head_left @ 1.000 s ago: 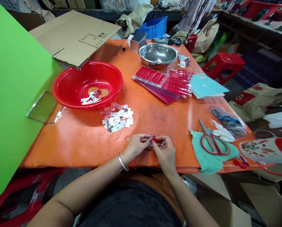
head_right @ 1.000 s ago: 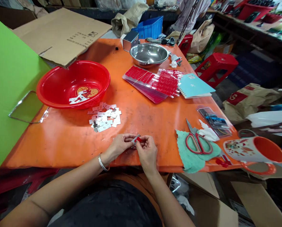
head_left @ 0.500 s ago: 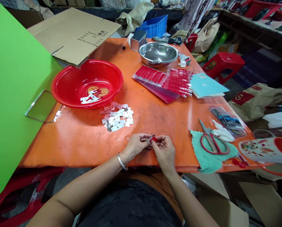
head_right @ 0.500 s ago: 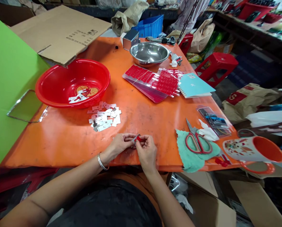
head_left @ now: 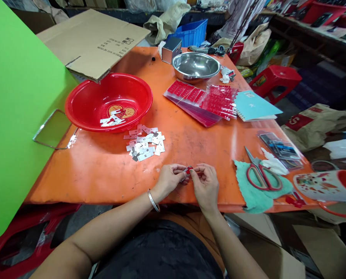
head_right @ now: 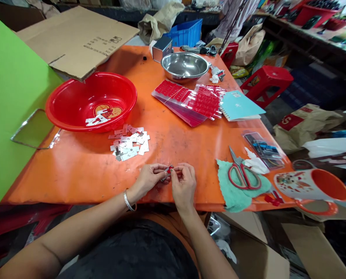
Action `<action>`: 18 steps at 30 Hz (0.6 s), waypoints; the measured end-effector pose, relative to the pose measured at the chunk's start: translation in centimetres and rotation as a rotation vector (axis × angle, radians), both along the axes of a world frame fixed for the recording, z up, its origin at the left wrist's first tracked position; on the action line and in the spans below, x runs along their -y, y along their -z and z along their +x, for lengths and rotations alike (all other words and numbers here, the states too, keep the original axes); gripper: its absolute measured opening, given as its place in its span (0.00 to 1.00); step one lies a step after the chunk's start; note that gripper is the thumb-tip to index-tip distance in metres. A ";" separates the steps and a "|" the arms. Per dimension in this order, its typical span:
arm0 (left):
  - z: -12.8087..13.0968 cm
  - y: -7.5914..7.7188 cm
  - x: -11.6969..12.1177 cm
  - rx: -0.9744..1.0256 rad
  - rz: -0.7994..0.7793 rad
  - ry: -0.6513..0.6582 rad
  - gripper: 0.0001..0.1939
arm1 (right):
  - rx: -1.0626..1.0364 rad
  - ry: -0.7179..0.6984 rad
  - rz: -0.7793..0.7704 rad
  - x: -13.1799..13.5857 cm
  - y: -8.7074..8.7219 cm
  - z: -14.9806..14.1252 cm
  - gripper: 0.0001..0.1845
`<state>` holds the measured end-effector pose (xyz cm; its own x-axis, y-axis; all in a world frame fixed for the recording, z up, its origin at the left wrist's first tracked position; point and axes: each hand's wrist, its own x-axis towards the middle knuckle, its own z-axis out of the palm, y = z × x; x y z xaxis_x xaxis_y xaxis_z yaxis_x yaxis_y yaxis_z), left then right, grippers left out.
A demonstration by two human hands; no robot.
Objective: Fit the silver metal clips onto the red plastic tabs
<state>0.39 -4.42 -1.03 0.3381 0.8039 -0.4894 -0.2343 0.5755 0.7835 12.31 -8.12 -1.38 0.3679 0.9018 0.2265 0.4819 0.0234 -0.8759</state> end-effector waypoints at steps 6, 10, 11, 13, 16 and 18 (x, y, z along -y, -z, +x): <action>-0.1 -0.1 -0.1 0.000 0.004 0.012 0.11 | -0.361 -0.013 -0.216 -0.8 -0.4 -0.1 0.14; -0.1 -0.2 -0.1 -0.011 -0.007 0.011 0.12 | -0.410 0.002 -0.235 -1.1 -0.6 -0.2 0.18; -0.1 -0.2 -0.1 -0.011 -0.011 0.011 0.11 | -0.415 0.005 -0.236 -1.1 -0.7 -0.2 0.18; -0.1 -0.2 -0.1 -0.008 -0.011 0.013 0.11 | -0.423 0.008 -0.241 -1.2 -0.9 -0.2 0.18; -0.1 -0.2 -0.1 -0.001 0.000 0.017 0.12 | -0.414 0.008 -0.250 -1.3 -0.9 -0.1 0.18; -0.1 -0.2 -0.1 0.000 -0.003 0.022 0.13 | -0.403 0.006 -0.253 -1.3 -0.7 0.0 0.18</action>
<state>0.33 -4.34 -0.85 0.3559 0.7946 -0.4918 -0.2214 0.5830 0.7817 12.36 -6.84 -0.70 0.3870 0.9078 -0.1619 0.1018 -0.2165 -0.9709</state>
